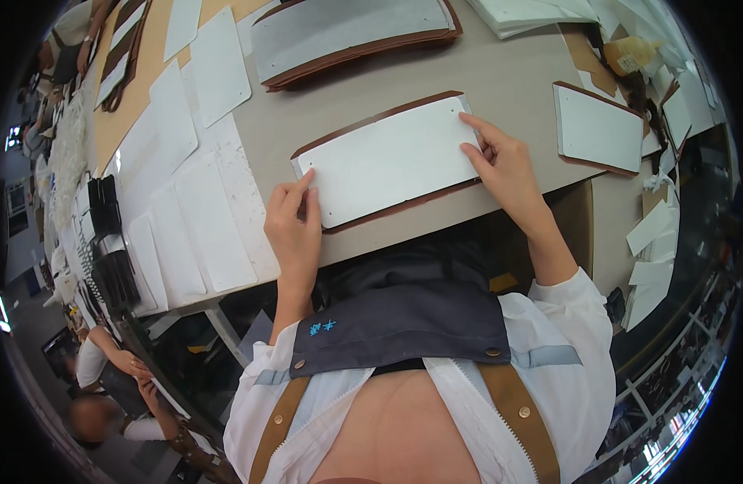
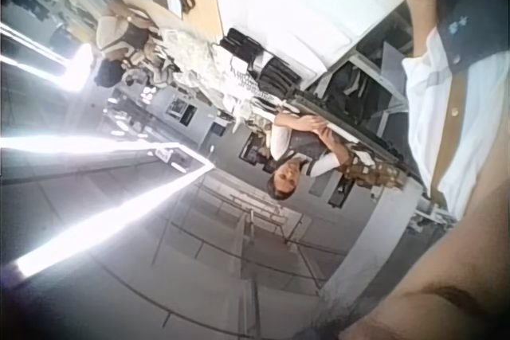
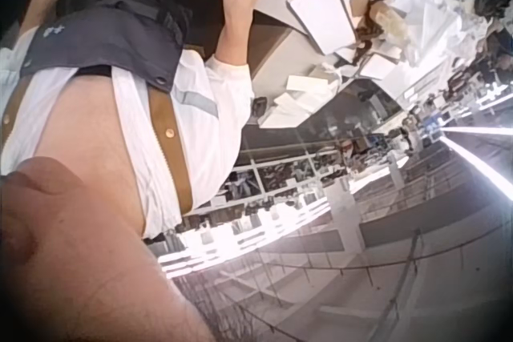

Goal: The person applies glue from a bottle onto white rectangular sheets and places them onto brown rectangular sheets. They press the combined sheets together and stack them on the table. The process is repeated for multiple units in a factory setting.

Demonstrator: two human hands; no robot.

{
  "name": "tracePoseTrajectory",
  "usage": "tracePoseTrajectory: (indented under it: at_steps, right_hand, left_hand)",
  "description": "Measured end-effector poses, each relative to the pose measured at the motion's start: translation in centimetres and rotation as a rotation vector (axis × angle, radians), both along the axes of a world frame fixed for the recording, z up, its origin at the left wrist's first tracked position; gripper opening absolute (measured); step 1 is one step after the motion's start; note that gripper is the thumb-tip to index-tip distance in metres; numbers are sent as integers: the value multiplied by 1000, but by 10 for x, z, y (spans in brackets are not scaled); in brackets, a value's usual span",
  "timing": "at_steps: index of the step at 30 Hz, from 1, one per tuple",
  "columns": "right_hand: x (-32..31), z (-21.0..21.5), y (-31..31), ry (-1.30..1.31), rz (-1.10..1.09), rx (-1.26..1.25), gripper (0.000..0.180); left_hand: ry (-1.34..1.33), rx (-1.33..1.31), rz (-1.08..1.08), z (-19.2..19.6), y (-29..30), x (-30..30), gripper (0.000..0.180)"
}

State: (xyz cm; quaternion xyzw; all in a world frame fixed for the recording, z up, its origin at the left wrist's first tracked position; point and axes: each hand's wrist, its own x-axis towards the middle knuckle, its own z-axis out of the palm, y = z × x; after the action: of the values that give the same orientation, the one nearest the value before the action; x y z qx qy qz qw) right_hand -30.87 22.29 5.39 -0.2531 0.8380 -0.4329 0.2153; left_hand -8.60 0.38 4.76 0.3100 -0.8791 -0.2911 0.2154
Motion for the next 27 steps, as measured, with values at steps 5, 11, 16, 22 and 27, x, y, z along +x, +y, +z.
tracePoseTrajectory:
  at_steps: [5, 11, 16, 22, 27]
  right_hand:
    - [2, 3, 1, 89, 31, 52, 45]
    - [0, 9, -2, 270, 123, 179, 48]
    - [1, 11, -1, 298, 133, 161, 42]
    - [4, 11, 1, 440, 150, 172, 41]
    - [2, 6, 7, 611, 156, 295, 44]
  left_hand:
    - [-73, -122, -25, 6, 1, 0, 27]
    - [-90, -122, -84, 4, -13, 5, 27]
    - [-71, -78, -109, 0, -18, 10, 28]
    - [-97, -213, -143, -1, -12, 11, 34]
    - [-132, -338, -163, 3, -2, 5, 48]
